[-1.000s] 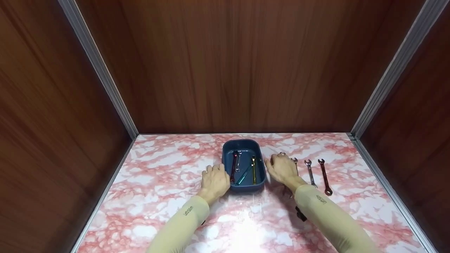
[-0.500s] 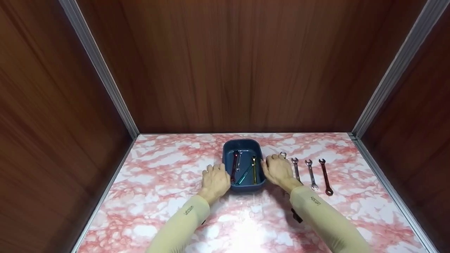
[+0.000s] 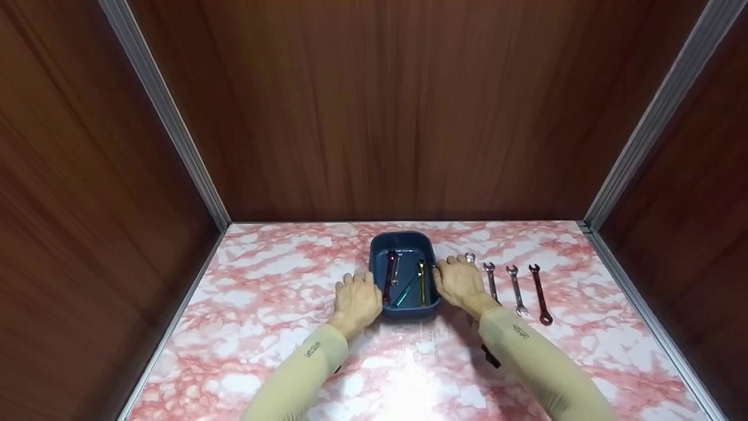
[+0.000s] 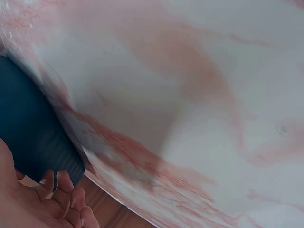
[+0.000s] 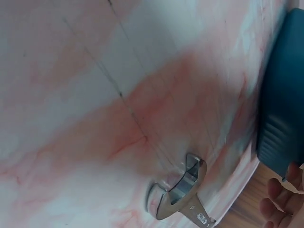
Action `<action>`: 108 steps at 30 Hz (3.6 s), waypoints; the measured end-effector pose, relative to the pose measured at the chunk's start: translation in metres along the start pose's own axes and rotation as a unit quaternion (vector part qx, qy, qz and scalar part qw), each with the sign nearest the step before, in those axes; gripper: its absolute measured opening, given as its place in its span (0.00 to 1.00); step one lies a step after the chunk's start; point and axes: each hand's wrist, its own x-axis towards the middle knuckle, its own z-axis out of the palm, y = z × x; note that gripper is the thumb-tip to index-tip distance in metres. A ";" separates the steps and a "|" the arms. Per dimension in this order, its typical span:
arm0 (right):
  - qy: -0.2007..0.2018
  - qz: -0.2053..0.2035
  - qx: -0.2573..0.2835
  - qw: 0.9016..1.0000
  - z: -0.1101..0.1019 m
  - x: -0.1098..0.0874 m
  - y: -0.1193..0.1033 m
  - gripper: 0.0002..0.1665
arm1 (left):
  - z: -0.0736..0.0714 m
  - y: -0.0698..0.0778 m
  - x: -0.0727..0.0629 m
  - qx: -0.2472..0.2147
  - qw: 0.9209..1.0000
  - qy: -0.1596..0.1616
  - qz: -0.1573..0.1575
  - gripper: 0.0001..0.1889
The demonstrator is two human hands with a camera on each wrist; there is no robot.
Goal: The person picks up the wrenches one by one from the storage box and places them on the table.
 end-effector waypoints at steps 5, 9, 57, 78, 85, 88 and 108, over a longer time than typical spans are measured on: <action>-0.033 0.010 -0.002 0.999 -0.004 0.000 0.001 0.21 | -0.005 0.002 0.003 -0.025 0.999 -0.025 -0.001 0.19; -0.039 0.016 0.002 0.999 -0.006 0.001 0.001 0.21 | -0.013 0.002 0.007 -0.043 0.998 -0.041 0.001 0.19; -0.062 0.030 0.018 0.997 -0.008 0.004 -0.003 0.21 | 0.100 0.026 0.129 -0.240 0.950 -0.184 -0.076 0.17; -0.079 0.031 0.031 0.996 -0.006 0.004 -0.004 0.21 | 0.034 0.085 0.069 -0.111 0.988 -0.105 -0.013 0.11; -0.084 0.033 0.029 0.995 -0.007 0.006 -0.005 0.21 | 0.099 0.073 0.097 -0.087 0.993 -0.071 0.021 0.11; -0.091 0.033 0.031 0.995 -0.008 0.006 -0.006 0.21 | 0.095 0.071 0.100 -0.103 0.989 -0.104 0.006 0.11; -0.093 0.039 0.044 0.994 -0.011 0.006 -0.004 0.23 | 0.077 0.038 0.123 -0.257 0.925 -0.254 -0.117 0.09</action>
